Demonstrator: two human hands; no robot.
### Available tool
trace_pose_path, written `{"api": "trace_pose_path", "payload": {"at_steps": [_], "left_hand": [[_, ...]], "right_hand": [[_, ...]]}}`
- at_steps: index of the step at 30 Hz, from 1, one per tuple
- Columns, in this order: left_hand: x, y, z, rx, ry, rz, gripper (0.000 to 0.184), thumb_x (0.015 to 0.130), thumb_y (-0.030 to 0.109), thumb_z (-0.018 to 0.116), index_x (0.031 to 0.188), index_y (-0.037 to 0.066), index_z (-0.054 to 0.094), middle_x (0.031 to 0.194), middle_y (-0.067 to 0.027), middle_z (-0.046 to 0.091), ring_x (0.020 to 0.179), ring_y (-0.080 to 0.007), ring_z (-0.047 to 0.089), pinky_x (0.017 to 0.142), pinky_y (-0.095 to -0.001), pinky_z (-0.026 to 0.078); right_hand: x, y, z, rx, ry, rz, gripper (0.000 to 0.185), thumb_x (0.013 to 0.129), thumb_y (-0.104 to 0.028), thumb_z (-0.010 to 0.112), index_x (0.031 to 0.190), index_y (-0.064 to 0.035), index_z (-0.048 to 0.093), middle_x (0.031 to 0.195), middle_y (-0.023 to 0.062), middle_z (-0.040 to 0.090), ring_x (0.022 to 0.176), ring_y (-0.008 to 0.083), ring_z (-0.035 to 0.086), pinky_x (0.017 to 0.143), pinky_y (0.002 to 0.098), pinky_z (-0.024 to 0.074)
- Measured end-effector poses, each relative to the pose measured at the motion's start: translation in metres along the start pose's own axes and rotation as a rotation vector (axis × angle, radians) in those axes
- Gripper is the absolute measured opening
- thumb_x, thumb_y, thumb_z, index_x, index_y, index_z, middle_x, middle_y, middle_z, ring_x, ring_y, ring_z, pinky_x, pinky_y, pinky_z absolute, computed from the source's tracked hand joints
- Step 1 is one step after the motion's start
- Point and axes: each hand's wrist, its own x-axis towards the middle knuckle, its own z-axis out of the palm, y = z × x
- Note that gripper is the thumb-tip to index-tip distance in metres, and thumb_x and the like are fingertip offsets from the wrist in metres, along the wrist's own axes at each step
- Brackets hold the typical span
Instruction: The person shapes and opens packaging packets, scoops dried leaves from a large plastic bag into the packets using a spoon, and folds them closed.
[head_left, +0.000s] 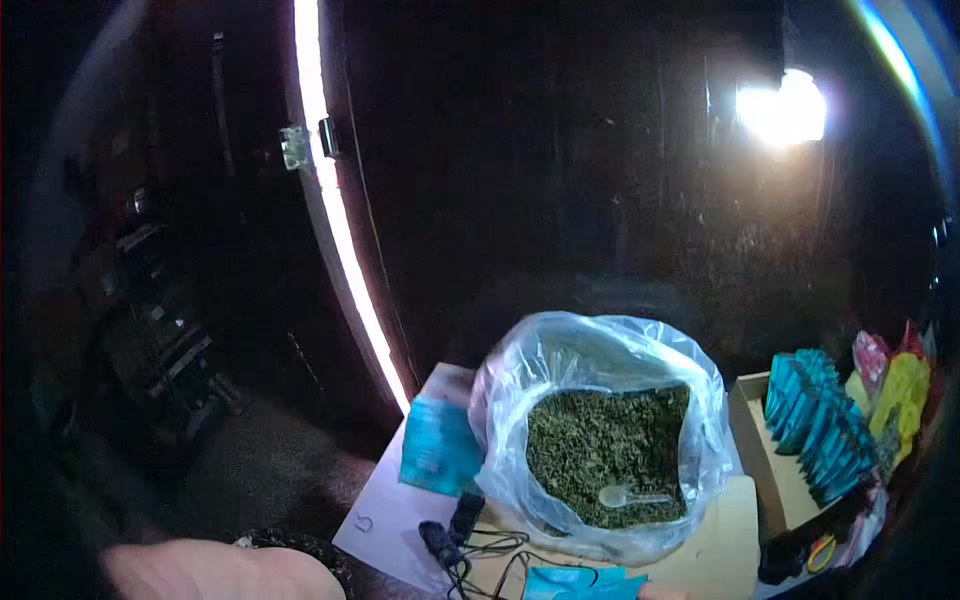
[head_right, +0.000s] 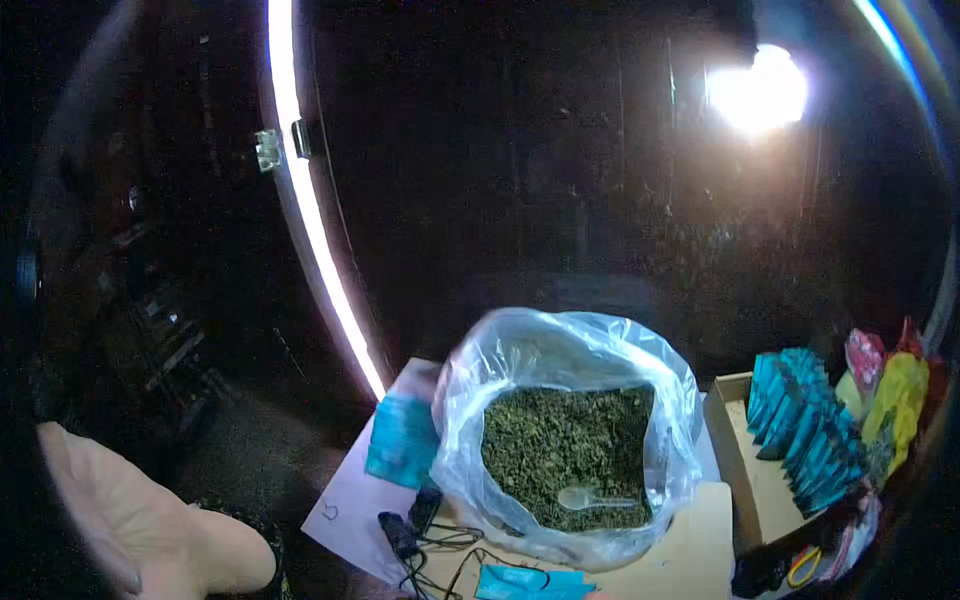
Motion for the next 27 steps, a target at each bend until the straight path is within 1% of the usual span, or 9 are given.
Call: {"api": "trace_pose_path", "payload": {"at_steps": [4, 6, 11, 15, 16, 19, 21, 24, 27], "left_hand": [[-0.02, 0.02, 0.035, -0.154, -0.074, -0.033, 0.053, 0.084, 0.019, 0.071, 0.128, 0.0, 0.049, 0.11, -0.0139, 0.064, 0.094, -0.0198, 0.064, 0.083, -0.0306, 0.052], [-0.019, 0.03, 0.046, -0.205, -0.053, -0.03, 0.053, 0.084, 0.019, 0.072, 0.128, 0.0, 0.049, 0.11, -0.014, 0.064, 0.093, -0.0199, 0.064, 0.083, -0.0307, 0.053], [-0.019, 0.062, 0.064, -0.306, 0.018, -0.009, 0.055, 0.083, 0.02, 0.072, 0.127, -0.001, 0.048, 0.109, -0.0143, 0.064, 0.092, -0.0201, 0.064, 0.082, -0.0311, 0.053], [0.002, 0.068, 0.067, -0.357, 0.052, 0.079, 0.056, 0.083, 0.021, 0.073, 0.127, -0.002, 0.048, 0.109, -0.0146, 0.065, 0.091, -0.0204, 0.065, 0.081, -0.0314, 0.054], [0.002, 0.072, 0.073, -0.388, 0.052, 0.08, 0.056, 0.083, 0.021, 0.073, 0.127, -0.002, 0.048, 0.109, -0.0146, 0.065, 0.091, -0.0204, 0.065, 0.081, -0.0314, 0.054], [-0.029, 0.106, 0.08, -0.498, 0.006, -0.051, 0.057, 0.082, 0.022, 0.074, 0.127, -0.002, 0.048, 0.108, -0.0148, 0.065, 0.09, -0.0206, 0.065, 0.08, -0.0316, 0.055], [-0.043, 0.125, 0.069, -0.533, -0.017, -0.12, 0.057, 0.082, 0.022, 0.074, 0.127, -0.003, 0.048, 0.108, -0.0149, 0.065, 0.09, -0.0207, 0.065, 0.08, -0.0318, 0.055], [-0.064, 0.15, 0.058, -0.56, -0.043, -0.179, 0.058, 0.082, 0.022, 0.074, 0.127, -0.003, 0.048, 0.108, -0.0151, 0.065, 0.089, -0.0209, 0.066, 0.079, -0.032, 0.055], [-0.074, 0.163, 0.054, -0.587, -0.043, -0.213, 0.059, 0.081, 0.023, 0.075, 0.127, -0.003, 0.048, 0.108, -0.0152, 0.065, 0.088, -0.021, 0.066, 0.079, -0.0322, 0.056]], "right_hand": [[-0.002, -0.009, -0.005, 0.096, -0.038, 0.222, 0.006, 0.079, -0.008, 0.061, 0.08, -0.0028, 0.062, 0.059, 0.01, 0.048, 0.05, 0.0186, 0.047, 0.049, 0.034, 0.0383], [0.007, -0.014, -0.003, 0.215, 0.031, 0.115, 0.007, 0.079, -0.008, 0.062, 0.082, -0.0016, 0.063, 0.059, 0.0099, 0.049, 0.051, 0.0191, 0.048, 0.051, 0.0326, 0.0399], [-0.008, -0.006, -0.005, 0.175, 0.02, 0.094, 0.009, 0.08, -0.008, 0.063, 0.086, -0.0008, 0.065, 0.058, 0.0093, 0.051, 0.051, 0.0199, 0.05, 0.052, 0.0312, 0.0421], [0.002, 0.003, -0.001, 0.143, -0.018, 0.159, 0.015, 0.082, -0.009, 0.063, 0.094, -0.0012, 0.068, 0.067, 0.0111, 0.061, 0.058, 0.0194, 0.056, 0.056, 0.0311, 0.0456], [0.005, 0.012, 0.0, 0.097, -0.041, 0.071, 0.015, 0.079, -0.008, 0.067, 0.093, -0.0028, 0.068, 0.072, 0.012, 0.062, 0.062, 0.0213, 0.059, 0.058, 0.0316, 0.0476], [0.001, 0.003, -0.003, 0.157, -0.026, 0.061, 0.014, 0.077, -0.006, 0.069, 0.091, -0.0036, 0.067, 0.075, 0.0132, 0.063, 0.065, 0.0247, 0.062, 0.06, 0.0322, 0.0491], [0.006, 0.006, -0.002, 0.134, -0.076, 0.125, 0.016, 0.076, -0.003, 0.069, 0.092, -0.0013, 0.069, 0.081, 0.0126, 0.067, 0.074, 0.0219, 0.065, 0.067, 0.0334, 0.0508], [0.004, 0.001, 0.0, 0.129, -0.042, 0.178, 0.017, 0.076, -0.001, 0.069, 0.092, -0.0002, 0.068, 0.082, 0.0127, 0.066, 0.077, 0.0209, 0.065, 0.068, 0.0318, 0.0504], [0.008, 0.006, 0.001, 0.113, -0.022, 0.079, 0.016, 0.075, -0.001, 0.068, 0.091, 0.0006, 0.067, 0.081, 0.0129, 0.065, 0.077, 0.0216, 0.064, 0.069, 0.0312, 0.0497]]}}
